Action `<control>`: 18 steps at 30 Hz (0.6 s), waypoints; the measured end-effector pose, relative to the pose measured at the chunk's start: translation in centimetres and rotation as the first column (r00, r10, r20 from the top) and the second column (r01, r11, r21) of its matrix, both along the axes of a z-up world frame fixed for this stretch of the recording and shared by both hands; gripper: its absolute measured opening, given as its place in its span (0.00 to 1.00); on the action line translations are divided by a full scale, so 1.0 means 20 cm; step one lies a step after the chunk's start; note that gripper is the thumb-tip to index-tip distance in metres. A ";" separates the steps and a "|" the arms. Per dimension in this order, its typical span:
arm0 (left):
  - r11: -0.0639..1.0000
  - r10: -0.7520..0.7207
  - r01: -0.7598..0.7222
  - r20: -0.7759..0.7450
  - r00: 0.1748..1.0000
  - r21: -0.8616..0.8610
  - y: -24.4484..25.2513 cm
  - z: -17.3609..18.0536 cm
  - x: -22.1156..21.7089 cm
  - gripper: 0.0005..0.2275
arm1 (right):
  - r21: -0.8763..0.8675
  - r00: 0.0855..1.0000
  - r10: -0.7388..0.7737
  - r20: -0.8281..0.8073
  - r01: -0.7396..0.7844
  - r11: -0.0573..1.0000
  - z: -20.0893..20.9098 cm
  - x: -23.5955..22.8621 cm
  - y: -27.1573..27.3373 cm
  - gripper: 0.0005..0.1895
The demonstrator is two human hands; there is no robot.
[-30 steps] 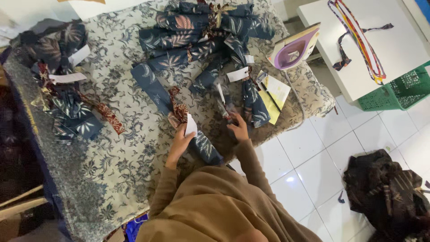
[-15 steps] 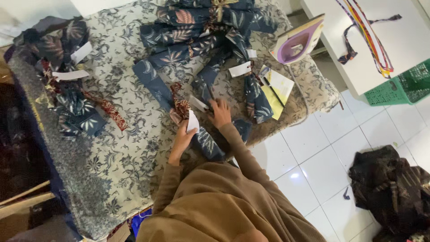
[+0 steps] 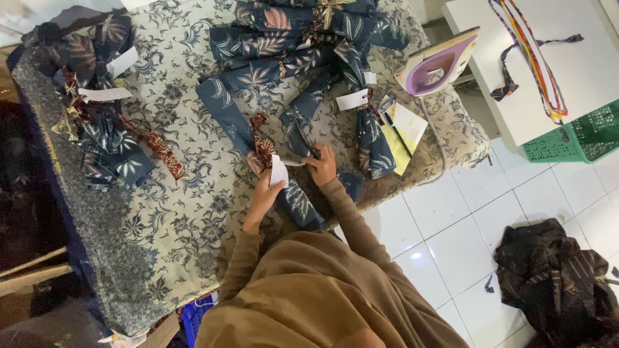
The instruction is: The person wraps dark patterned fabric bundles with white paper and ties them with decorative ribbons. They handle each bundle one at a time, adjusting the paper and ribbon, then place the finished items on the table.
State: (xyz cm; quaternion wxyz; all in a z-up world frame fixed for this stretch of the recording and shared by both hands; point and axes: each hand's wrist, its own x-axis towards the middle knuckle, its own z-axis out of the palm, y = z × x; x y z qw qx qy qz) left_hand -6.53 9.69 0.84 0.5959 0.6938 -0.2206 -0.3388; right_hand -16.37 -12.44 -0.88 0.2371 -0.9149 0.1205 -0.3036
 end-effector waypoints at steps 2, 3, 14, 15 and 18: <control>1.000 -0.001 0.001 -0.010 1.000 0.008 0.01 0.01 0.00 0.20 | 0.045 0.995 0.017 0.103 -0.022 0.999 -0.06 0.00 -0.03 0.18; 1.000 -0.005 0.005 -0.010 1.000 -0.002 0.01 0.02 0.00 0.20 | 0.240 0.991 -0.027 0.128 -0.005 0.971 -0.09 0.00 -0.04 0.18; 0.997 -0.002 -0.001 -0.038 0.999 -0.072 0.01 0.02 0.01 0.23 | 0.671 0.902 -0.086 0.424 -0.248 0.699 -0.20 -0.04 -0.15 0.11; 0.998 0.002 -0.005 -0.035 0.999 -0.070 0.01 0.03 0.01 0.23 | 0.734 0.917 -0.125 0.378 -0.214 0.644 -0.20 -0.04 -0.16 0.12; 0.996 0.013 -0.016 -0.028 1.000 -0.090 0.01 0.05 0.01 0.23 | 0.779 0.933 -0.155 0.325 -0.171 0.603 -0.19 -0.04 -0.16 0.12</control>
